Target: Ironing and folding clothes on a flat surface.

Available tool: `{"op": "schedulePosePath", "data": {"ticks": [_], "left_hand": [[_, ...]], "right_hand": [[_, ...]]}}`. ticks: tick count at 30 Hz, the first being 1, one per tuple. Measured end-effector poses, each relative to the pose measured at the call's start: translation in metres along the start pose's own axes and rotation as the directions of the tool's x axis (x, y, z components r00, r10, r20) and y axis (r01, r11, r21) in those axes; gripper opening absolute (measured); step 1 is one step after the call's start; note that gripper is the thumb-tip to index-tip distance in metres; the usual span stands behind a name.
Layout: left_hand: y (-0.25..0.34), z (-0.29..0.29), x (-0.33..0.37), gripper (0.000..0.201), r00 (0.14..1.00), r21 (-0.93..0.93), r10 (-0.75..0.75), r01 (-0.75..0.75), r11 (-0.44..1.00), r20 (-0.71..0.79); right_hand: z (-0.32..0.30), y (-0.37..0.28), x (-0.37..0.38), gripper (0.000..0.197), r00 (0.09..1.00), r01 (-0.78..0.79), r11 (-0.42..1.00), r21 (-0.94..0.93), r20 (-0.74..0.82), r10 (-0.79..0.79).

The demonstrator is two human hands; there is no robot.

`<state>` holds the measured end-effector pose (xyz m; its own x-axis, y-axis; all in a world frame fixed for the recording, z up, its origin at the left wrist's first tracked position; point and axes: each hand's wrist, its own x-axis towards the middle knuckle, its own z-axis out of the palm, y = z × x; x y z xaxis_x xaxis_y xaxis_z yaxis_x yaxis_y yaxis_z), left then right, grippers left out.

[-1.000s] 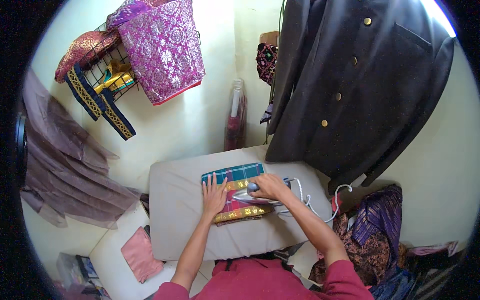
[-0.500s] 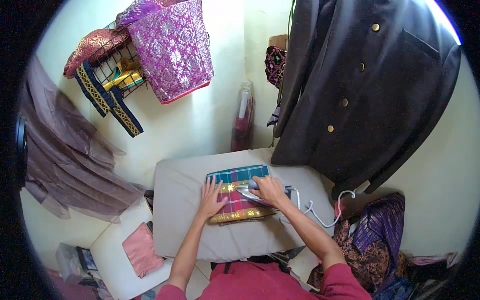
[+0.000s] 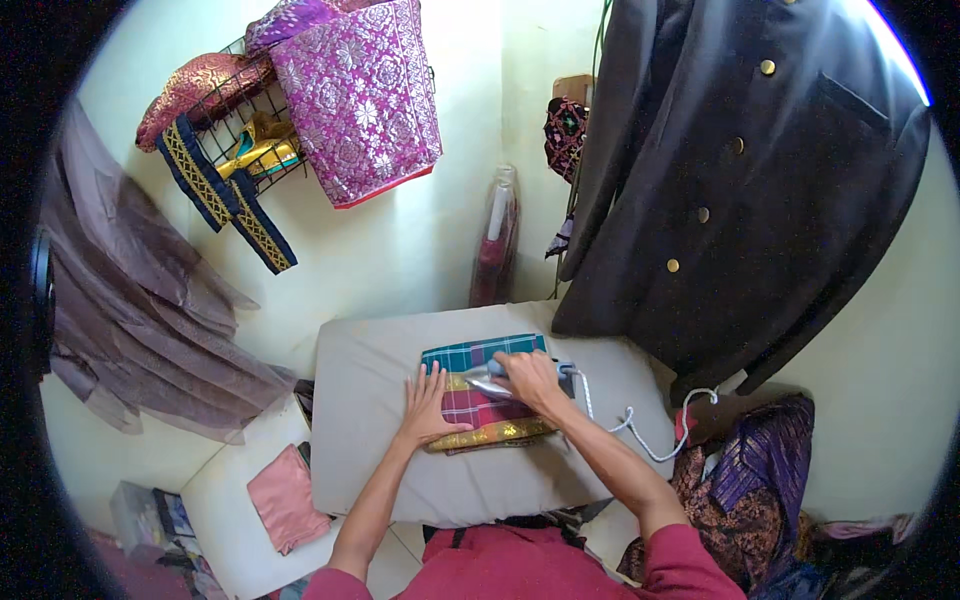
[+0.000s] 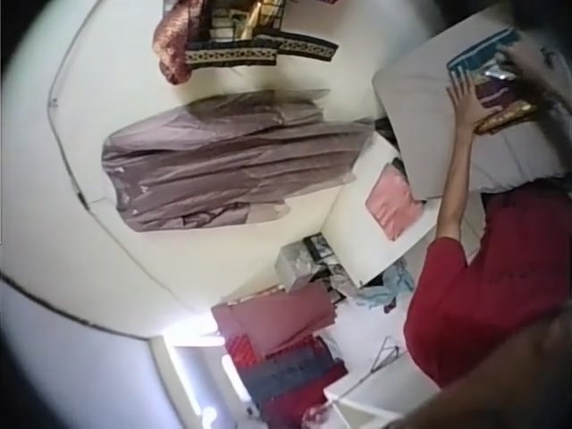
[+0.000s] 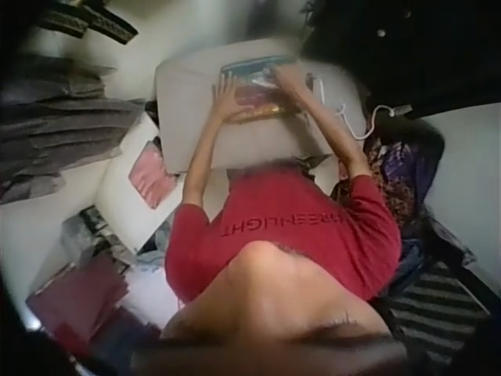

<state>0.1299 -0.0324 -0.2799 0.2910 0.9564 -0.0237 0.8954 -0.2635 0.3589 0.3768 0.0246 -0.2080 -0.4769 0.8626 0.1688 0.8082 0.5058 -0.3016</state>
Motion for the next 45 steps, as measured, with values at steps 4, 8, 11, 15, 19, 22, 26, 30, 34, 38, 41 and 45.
{"op": "schedulePosePath", "data": {"ticks": [4,8,11,15,19,22,26,30,34,38,41,45], "left_hand": [[0.002,-0.001,0.001,0.14,1.0,-0.022,-0.011,0.012,1.0,0.003],[-0.003,0.002,-0.002,0.141,1.0,-0.033,-0.02,0.019,0.999,-0.008],[-0.003,0.003,-0.002,0.141,1.0,-0.028,-0.029,0.029,0.999,0.0],[-0.001,0.002,-0.001,0.139,1.0,-0.039,-0.025,0.024,0.999,-0.015],[-0.001,0.001,-0.002,0.139,1.0,-0.05,-0.021,0.02,0.999,-0.022],[0.0,0.001,-0.001,0.137,0.999,-0.068,-0.008,0.005,0.998,-0.033],[-0.008,0.006,-0.002,0.13,0.998,-0.106,-0.002,-0.004,0.994,-0.058],[-0.02,-0.001,-0.012,0.126,0.999,-0.154,-0.012,0.007,0.988,-0.035],[-0.023,-0.007,-0.023,0.125,0.999,-0.084,0.052,-0.052,0.995,-0.006],[-0.022,-0.008,-0.021,0.126,0.999,-0.031,0.038,-0.037,0.999,0.018],[-0.021,-0.012,-0.022,0.128,0.999,-0.042,0.028,-0.027,0.999,0.029],[-0.024,-0.012,-0.021,0.128,0.998,-0.047,0.018,-0.015,0.999,0.054]], "right_hand": [[0.005,-0.004,0.014,0.034,0.979,-0.195,0.98,-0.033,-0.066,0.193],[0.003,-0.001,0.014,0.034,0.992,-0.123,0.992,-0.003,0.002,0.123],[0.001,-0.001,0.009,0.034,0.99,0.024,1.0,0.017,0.14,-0.026],[0.006,-0.003,0.014,0.034,0.999,-0.011,1.0,0.024,0.042,0.01],[0.006,-0.017,0.03,0.034,0.954,-0.294,0.956,-0.026,-0.075,0.291],[0.005,-0.016,0.033,0.035,0.95,-0.306,0.951,-0.035,-0.08,0.303],[0.005,-0.011,0.021,0.035,0.977,-0.213,0.977,0.025,0.004,0.213],[0.001,-0.02,0.006,0.037,0.988,-0.141,0.99,0.002,0.061,0.14],[0.008,-0.02,0.015,0.036,0.981,-0.194,0.981,-0.028,-0.034,0.193],[0.009,-0.022,0.03,0.037,0.978,-0.206,0.978,-0.04,-0.027,0.205],[0.004,-0.023,0.025,0.037,0.991,-0.119,0.993,-0.018,0.058,0.12],[-0.009,-0.042,0.012,0.041,0.965,0.03,0.998,0.052,0.258,-0.043]]}}
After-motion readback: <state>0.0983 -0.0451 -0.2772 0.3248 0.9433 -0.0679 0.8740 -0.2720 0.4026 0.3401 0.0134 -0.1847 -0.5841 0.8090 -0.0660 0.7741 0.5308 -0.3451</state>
